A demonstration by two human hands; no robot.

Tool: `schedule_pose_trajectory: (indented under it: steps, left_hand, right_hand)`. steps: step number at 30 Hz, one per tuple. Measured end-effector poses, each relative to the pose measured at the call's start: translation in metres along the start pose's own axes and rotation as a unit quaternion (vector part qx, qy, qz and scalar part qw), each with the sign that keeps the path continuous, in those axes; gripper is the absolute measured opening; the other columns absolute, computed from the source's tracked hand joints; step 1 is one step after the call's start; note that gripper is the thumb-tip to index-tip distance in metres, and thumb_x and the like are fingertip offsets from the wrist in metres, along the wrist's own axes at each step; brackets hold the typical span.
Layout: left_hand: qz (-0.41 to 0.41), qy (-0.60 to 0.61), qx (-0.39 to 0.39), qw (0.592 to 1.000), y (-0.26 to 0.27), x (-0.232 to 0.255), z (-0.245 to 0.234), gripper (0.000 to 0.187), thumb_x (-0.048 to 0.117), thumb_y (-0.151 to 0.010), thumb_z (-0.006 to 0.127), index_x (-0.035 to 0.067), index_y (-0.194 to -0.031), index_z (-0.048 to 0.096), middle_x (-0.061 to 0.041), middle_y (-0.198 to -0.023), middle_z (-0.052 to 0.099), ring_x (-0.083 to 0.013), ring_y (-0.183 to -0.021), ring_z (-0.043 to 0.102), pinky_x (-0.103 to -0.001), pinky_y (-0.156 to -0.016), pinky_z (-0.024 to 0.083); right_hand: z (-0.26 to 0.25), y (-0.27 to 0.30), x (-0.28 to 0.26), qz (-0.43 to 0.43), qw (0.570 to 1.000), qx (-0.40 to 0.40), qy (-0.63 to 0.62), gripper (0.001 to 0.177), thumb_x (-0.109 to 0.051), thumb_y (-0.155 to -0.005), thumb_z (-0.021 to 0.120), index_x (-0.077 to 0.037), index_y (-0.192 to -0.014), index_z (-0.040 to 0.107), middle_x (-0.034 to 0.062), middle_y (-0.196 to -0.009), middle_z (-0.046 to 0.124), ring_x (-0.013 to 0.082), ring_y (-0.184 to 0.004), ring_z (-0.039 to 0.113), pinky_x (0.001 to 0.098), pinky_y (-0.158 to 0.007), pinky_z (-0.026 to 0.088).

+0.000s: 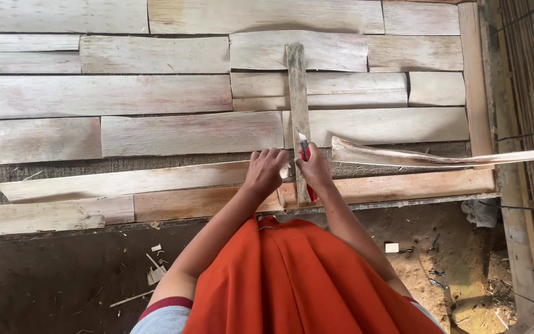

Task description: The person uses a red utility knife to cut and trim thin wooden planks on a workbench. They repeatedly position the planks, score the wood, and snap off excess pieces to fit them into a larger wooden frame.

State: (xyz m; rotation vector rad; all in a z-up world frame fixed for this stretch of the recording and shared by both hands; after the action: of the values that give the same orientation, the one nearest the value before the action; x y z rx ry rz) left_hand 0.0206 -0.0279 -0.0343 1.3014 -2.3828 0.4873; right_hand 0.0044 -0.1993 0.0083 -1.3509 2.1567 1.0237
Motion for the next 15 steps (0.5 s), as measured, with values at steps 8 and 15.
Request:
schedule_pose_trajectory:
  steps: [8,15]
  left_hand:
    - [0.098,-0.011,0.109,0.989,-0.026,0.052,-0.064,0.022,0.021,-0.078,0.067,0.023,-0.094,0.053,0.001,-0.086,0.045,-0.0247,-0.082,0.051,-0.041,-0.074,0.037]
    - [0.166,0.061,0.195,0.965,-0.028,0.069,-0.125,0.034,0.004,-0.065,0.063,0.021,-0.094,0.058,-0.002,-0.085,0.052,-0.026,-0.081,0.053,-0.04,-0.075,0.035]
  right_hand:
    - [-0.021,0.025,-0.036,-0.073,0.997,-0.018,0.014,0.016,-0.015,-0.082,0.059,-0.005,-0.093,0.055,0.0276,-0.076,0.058,0.0501,-0.08,0.064,0.0562,-0.074,0.045]
    - [-0.007,0.026,-0.018,-0.046,0.989,-0.034,-0.137,0.016,-0.019,-0.083,0.06,-0.006,-0.09,0.055,0.0234,-0.066,0.058,0.0427,-0.065,0.063,0.0479,-0.061,0.044]
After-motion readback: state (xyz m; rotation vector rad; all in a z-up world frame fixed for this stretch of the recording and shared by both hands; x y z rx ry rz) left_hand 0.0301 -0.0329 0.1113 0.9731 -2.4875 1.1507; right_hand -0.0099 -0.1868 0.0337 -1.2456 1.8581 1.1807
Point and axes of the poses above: each hand's wrist, its own y-axis away from the middle knuckle, its own z-axis out of the palm, x = y × z, the point moved 1 cm from there along -y, towards the middle knuckle
